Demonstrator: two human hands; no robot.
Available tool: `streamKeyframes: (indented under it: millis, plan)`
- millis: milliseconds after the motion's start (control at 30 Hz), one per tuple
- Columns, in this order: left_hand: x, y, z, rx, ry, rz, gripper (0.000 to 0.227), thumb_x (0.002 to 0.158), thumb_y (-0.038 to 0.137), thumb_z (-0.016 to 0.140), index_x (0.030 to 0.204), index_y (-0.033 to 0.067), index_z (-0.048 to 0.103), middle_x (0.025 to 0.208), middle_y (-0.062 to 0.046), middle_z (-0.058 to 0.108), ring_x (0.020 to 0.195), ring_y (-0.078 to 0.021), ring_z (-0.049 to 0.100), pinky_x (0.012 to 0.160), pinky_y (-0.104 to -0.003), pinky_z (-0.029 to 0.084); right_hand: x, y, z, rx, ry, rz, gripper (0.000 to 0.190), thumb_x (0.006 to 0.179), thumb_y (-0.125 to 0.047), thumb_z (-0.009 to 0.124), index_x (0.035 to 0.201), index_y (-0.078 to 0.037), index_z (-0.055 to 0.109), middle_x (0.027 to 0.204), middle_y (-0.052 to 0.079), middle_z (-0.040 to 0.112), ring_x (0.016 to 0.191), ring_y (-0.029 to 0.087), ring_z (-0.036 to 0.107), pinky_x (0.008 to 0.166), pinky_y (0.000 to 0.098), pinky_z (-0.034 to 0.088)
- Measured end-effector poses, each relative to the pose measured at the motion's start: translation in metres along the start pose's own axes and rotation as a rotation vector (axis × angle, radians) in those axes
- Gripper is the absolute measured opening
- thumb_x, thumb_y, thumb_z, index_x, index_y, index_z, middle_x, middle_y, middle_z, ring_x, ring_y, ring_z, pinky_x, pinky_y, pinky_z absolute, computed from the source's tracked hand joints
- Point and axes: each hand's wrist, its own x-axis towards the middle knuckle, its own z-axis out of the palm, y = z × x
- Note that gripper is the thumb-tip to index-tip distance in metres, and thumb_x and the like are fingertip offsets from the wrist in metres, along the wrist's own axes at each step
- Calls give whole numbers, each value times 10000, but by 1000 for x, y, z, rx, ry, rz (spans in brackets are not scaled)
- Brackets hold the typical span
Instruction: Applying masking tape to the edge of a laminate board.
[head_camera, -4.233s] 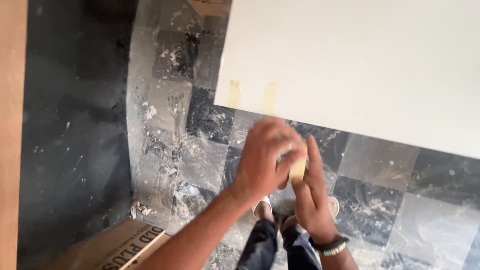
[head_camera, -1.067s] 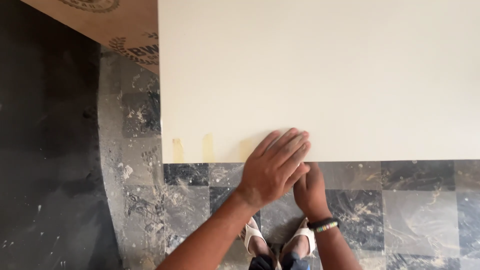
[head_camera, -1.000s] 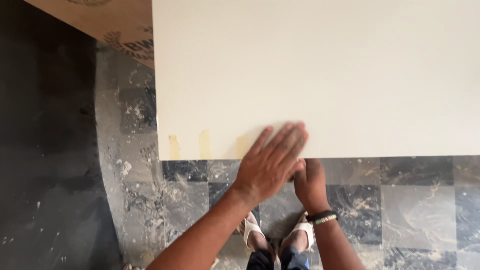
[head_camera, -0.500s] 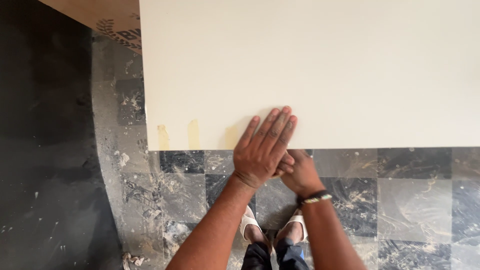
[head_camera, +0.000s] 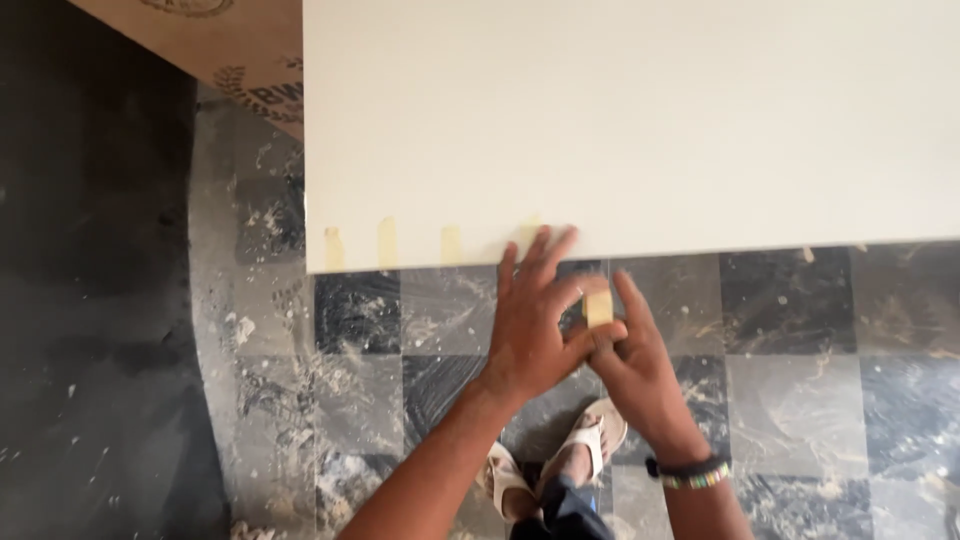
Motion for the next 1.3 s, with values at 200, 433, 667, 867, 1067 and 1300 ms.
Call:
streamKeyframes:
  millis: [200, 433, 667, 867, 1067, 1300]
  plan:
    - [-5, 16, 4, -230, -44, -123, 188, 855, 362, 816, 840, 178, 781, 1118, 5, 752, 1357, -301, 551, 1241, -575, 260, -25, -5, 3, 229, -61, -190, 821, 890, -9, 443, 1636, 12, 101, 1267, 26, 626, 1037, 103, 635, 882, 249, 551]
    - [62, -10, 25, 98, -3, -26, 136, 769, 377, 826, 770, 241, 819, 966, 23, 760, 1186, -276, 579, 1100, -518, 325, 34, -17, 1, 127, 29, 226, 270, 1091, -197, 383, 1114, 20, 541, 694, 23, 530, 553, 143, 510, 510, 305, 473]
    - [72, -25, 56, 183, 336, -117, 559, 795, 520, 820, 1174, 167, 611, 1269, -22, 618, 1363, -291, 518, 1157, -493, 394, 42, 18, -4, 184, 31, -289, 355, 1036, -151, 376, 1362, -47, 474, 809, 3, 587, 636, 95, 540, 586, 248, 483]
    - [45, -31, 52, 351, -264, 266, 755, 958, 504, 576, 1542, 57, 403, 1596, -142, 442, 1501, -294, 347, 1272, -497, 233, 106, 44, -21, -120, 82, -686, 203, 1108, -13, 439, 1249, 115, 508, 1147, 129, 647, 1007, 201, 575, 824, 329, 489]
    - [34, -49, 77, 700, -126, 280, 451, 1148, 247, 483, 1589, 179, 421, 1656, 7, 428, 1545, -163, 373, 1333, -395, 264, 109, 89, -24, 223, -2, -176, 268, 1109, -124, 415, 976, -29, 627, 668, -17, 553, 567, 79, 478, 505, 267, 415]
    - [40, -43, 81, 541, 9, 272, 430, 1100, 256, 513, 1513, 137, 514, 1544, -35, 541, 1441, -199, 500, 1249, -421, 358, 112, 85, -23, 1078, -177, 326, 347, 1102, -234, 359, 834, -77, 514, 620, -39, 406, 511, 96, 374, 531, 283, 402]
